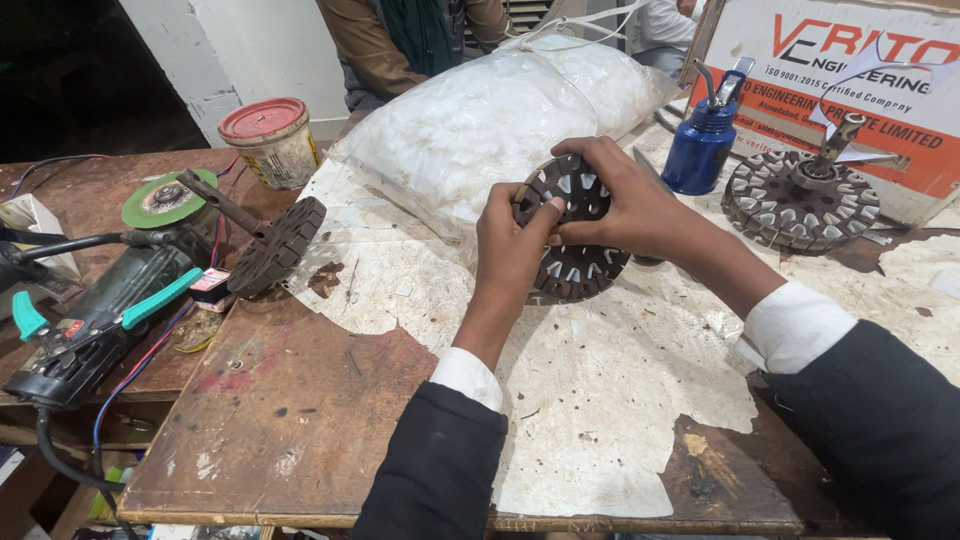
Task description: The person inserts small white spacer pieces one at a time into the slots around a circular metal disc, pressing each piece into place by hand and rotating the disc to reach the next slot. Other similar discs and an angle grinder sit on the workbench nearby.
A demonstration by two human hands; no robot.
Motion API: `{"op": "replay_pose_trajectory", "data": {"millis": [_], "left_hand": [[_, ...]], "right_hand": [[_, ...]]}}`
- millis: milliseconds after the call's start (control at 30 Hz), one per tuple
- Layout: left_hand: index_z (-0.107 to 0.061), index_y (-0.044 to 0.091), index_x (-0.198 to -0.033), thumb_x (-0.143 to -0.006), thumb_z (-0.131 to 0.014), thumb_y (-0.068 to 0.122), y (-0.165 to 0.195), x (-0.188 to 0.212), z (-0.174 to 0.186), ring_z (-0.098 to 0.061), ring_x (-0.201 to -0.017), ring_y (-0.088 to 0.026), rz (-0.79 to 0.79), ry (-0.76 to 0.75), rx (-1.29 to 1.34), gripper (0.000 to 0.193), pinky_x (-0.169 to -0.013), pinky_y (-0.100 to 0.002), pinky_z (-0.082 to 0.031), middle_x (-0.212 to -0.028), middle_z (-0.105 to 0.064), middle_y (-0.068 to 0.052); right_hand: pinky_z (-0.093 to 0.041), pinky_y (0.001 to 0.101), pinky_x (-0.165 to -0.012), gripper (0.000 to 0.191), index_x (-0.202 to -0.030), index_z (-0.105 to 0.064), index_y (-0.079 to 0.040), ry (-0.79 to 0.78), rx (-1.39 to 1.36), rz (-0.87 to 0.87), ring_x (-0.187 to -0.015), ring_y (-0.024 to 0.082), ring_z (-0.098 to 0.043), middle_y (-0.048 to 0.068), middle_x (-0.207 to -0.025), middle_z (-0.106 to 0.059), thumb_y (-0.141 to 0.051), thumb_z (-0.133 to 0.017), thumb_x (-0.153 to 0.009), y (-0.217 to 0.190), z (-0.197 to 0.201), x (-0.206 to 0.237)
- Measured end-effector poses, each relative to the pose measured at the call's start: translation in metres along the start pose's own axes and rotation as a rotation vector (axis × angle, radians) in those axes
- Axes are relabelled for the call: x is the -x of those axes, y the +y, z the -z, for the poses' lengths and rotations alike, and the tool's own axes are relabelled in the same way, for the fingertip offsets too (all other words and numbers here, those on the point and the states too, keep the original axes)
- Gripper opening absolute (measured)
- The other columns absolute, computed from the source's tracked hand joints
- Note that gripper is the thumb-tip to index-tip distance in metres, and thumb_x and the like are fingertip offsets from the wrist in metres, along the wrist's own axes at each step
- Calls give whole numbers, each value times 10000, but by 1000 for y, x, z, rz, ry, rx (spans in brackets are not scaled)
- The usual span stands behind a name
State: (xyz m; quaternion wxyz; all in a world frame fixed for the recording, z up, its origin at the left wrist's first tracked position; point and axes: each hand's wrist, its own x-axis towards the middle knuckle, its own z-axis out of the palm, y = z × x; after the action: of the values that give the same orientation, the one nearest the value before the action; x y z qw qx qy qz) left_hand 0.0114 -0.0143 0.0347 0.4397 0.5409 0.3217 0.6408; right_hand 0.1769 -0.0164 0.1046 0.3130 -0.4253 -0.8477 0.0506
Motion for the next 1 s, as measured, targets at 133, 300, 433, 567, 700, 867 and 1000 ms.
{"op": "replay_pose_trajectory", "data": {"millis": [133, 300, 433, 567, 700, 867, 1000], "left_hand": [[-540, -4, -1138, -912, -707, 171, 5, 1, 0, -660, -813, -98, 21, -32, 41, 331, -676, -259, -574, -973, -668, -80], [-512, 28, -1143, -890, -711, 219, 11, 2, 1, -663, -876, -112, -6, -82, 25, 375, -722, -279, -585, -1003, -650, -67], [-586, 64, -1116, -1016, -487, 489, 10, -3, 3, -644, -866, -99, 165, -23, 121, 448, -752, -256, -550, -969, -658, -49], [-623, 51, -1022, -1042, -469, 502, 2, -7, 7, -585, -797, -80, 101, 0, 165, 477, -715, -254, -512, -888, -633, -22], [-644, 7, -909, -1062, -560, 437, -3, -7, 11, -490, -690, -84, 69, -17, 128, 464, -610, -286, -434, -783, -575, -4], [-678, 50, -910, -1039, -505, 464, 4, -5, 11, -592, -696, -70, 129, -62, 117, 467, -645, -244, -503, -781, -650, -2], [-733, 37, -1012, -1066, -441, 438, 12, -5, 10, -676, -765, -82, 127, -17, -84, 499, -721, -244, -542, -838, -731, -33]], "right_hand": [[-480, 419, -983, 887, -1416, -507, -149, 9, -1, -16, -1180, 311, -593, 131, -1286, -561, -331, -873, -629, 1, 0, 1], [-490, 423, -968, 889, -1420, -504, -162, 2, -9, -48, -1174, 303, -603, 123, -1288, -562, -351, -864, -630, 3, -2, 0], [-467, 442, -997, 943, -1415, -506, -158, 17, 24, -17, -1202, 322, -584, 132, -1286, -559, -432, -916, -612, 3, -3, 0], [-468, 441, -1002, 951, -1418, -513, -165, 13, 22, -25, -1213, 323, -582, 130, -1290, -559, -450, -917, -606, 1, -3, -1], [-469, 432, -1007, 942, -1411, -516, -156, 19, 10, -23, -1223, 317, -583, 131, -1309, -565, -443, -915, -607, -2, -2, 0], [-490, 418, -1004, 947, -1381, -505, -73, -21, 6, -92, -1197, 318, -619, 170, -1272, -609, -456, -915, -618, -3, 5, -2], [-523, 393, -977, 986, -1368, -468, -48, -136, -12, -377, -1131, 325, -666, 205, -1201, -654, -479, -896, -592, 1, 20, -6]]}}
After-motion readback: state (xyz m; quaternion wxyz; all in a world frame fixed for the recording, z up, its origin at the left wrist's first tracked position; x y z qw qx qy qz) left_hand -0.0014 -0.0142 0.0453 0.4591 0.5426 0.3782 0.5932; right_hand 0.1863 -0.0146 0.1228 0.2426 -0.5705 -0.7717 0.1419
